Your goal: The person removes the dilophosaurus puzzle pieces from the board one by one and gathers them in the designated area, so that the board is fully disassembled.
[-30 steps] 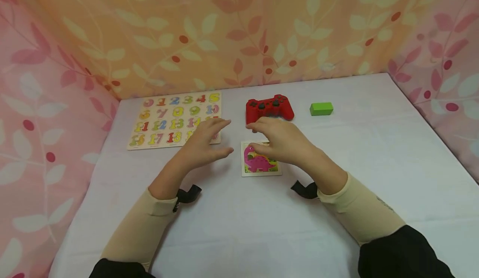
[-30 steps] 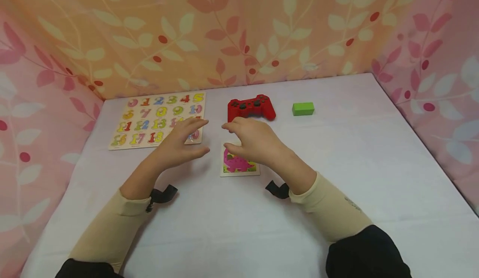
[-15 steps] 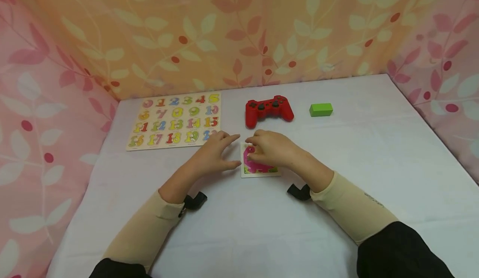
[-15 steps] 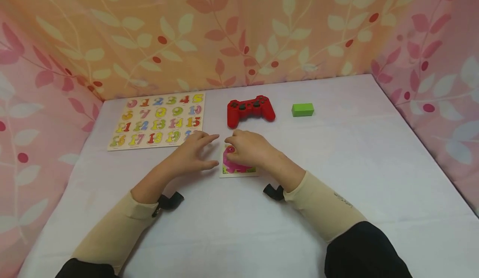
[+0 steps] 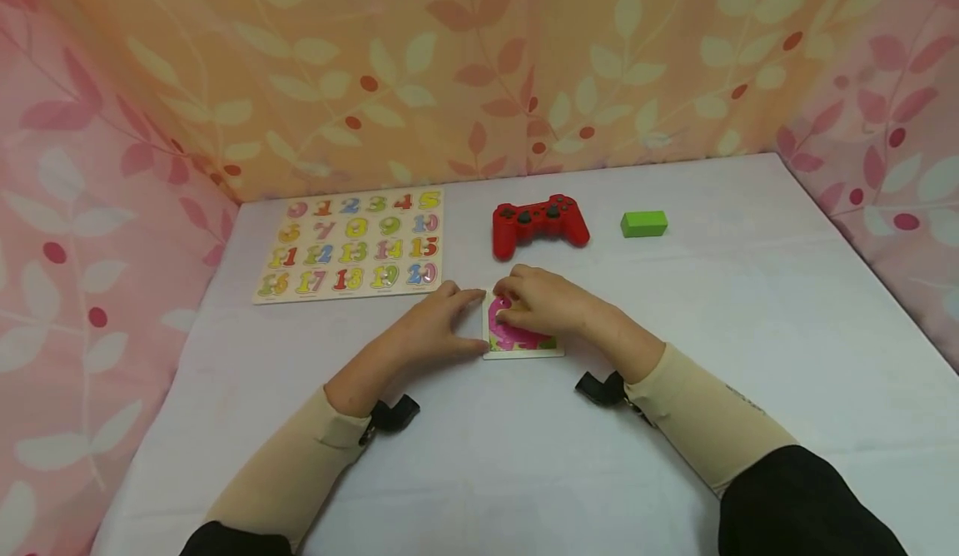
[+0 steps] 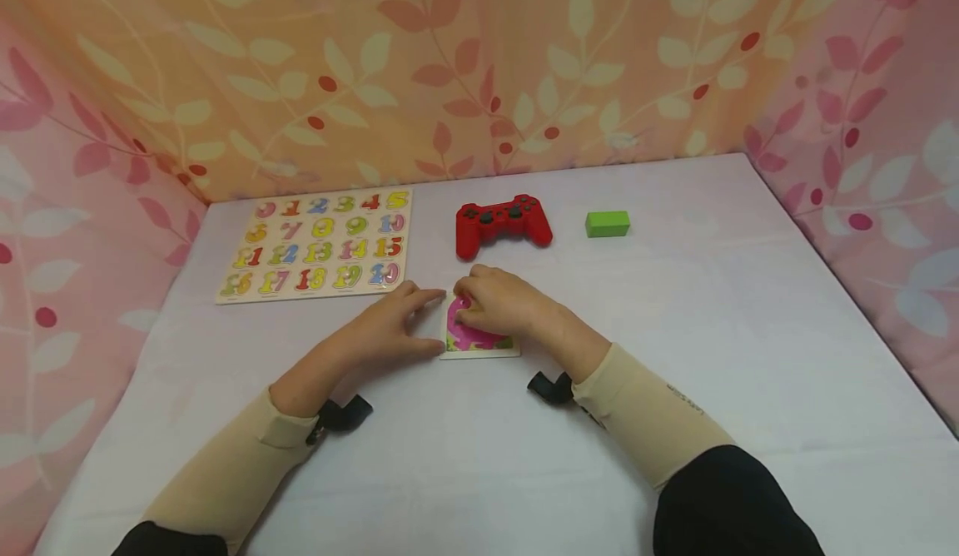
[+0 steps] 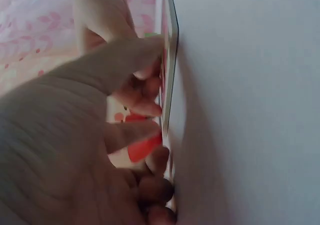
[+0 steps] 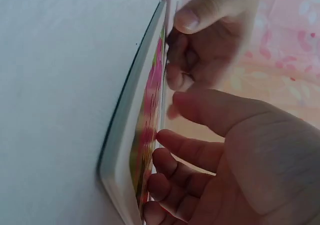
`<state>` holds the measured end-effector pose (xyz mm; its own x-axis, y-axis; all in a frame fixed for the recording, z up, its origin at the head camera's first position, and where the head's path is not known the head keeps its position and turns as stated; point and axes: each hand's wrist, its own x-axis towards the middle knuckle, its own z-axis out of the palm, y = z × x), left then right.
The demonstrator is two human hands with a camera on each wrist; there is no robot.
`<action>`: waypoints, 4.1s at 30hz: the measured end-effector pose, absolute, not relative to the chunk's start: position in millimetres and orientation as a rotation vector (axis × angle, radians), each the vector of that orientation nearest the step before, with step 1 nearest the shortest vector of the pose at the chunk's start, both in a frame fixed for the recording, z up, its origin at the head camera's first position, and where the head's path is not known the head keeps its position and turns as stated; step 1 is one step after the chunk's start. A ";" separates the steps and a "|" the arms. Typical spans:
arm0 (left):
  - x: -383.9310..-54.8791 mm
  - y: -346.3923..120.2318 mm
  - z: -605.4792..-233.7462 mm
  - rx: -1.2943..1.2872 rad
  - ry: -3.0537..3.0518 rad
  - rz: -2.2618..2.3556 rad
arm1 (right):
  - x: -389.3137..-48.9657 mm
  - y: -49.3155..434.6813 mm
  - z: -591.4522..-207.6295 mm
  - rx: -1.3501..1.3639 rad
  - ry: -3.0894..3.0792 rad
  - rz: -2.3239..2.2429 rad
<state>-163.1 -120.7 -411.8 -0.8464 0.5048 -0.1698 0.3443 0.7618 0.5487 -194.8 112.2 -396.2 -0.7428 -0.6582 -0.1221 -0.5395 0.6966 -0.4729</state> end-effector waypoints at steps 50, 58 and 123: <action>-162.0 -118.7 -420.6 0.768 2.710 0.643 | -197.9 113.5 -412.3 -0.784 2.770 -0.919; -160.7 -118.6 -420.8 0.734 2.699 0.638 | -190.8 123.6 -378.4 -0.847 2.786 -1.032; -162.4 -122.8 -422.6 0.804 2.715 0.627 | -231.3 240.7 -404.8 -0.460 2.645 -0.814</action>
